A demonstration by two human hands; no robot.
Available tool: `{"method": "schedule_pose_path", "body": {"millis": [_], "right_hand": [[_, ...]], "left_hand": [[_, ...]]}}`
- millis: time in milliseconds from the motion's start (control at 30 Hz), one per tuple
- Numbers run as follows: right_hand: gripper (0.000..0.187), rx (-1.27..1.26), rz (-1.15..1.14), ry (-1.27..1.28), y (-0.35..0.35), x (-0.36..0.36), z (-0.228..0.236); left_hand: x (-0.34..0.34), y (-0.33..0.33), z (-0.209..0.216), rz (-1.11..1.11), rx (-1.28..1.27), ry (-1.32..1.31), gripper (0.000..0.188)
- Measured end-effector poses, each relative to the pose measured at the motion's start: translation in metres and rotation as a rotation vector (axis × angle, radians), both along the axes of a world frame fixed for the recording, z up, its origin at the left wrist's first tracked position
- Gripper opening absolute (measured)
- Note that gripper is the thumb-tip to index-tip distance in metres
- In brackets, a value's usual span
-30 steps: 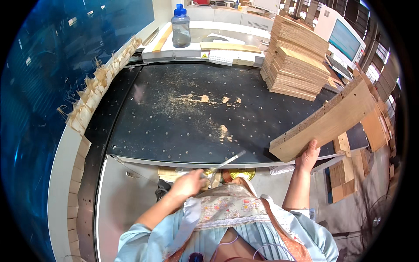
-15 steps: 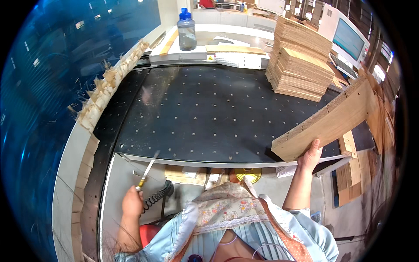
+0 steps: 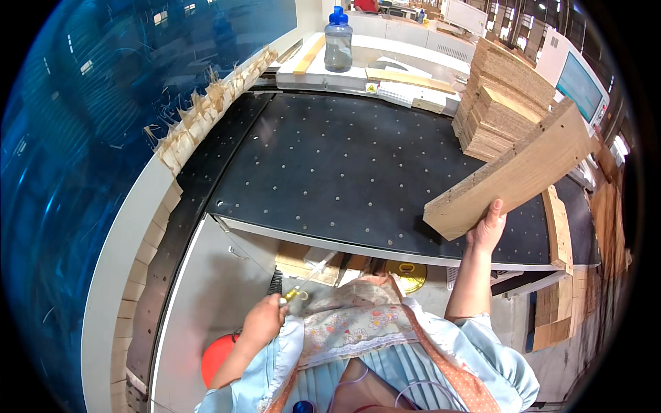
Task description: The person organizes and stacks wooden panels on a work table, wipes sawdust off the surface, and attaches stickers to the edges of the panels.
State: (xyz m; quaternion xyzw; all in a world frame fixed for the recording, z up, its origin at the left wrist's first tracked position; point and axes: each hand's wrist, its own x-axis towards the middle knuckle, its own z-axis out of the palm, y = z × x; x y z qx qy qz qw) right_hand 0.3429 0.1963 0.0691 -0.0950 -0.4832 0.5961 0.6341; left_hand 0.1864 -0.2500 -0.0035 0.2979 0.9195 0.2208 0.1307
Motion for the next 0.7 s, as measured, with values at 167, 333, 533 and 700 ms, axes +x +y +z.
{"method": "schedule_pose_path", "body": {"millis": [167,333,533,700], "right_hand": [[0.083,0.062,-0.065,-0.077,0.001,0.006,0.0],[0.084,0.077,-0.098,-0.135,0.003,0.01,-0.004],[0.08,0.058,-0.11,-0.11,0.002,0.016,-0.002],[0.073,0.081,-0.115,-0.099,0.012,0.045,-0.015]], "left_hand": [[-0.039,-0.053,-0.008,0.417,-0.046,0.076,0.022],[-0.012,-0.011,-0.009,0.006,0.173,-0.221,0.03],[-0.045,0.045,-0.007,0.133,0.163,0.075,0.029],[-0.103,-0.033,-0.028,0.59,0.619,-0.195,0.022]]}}
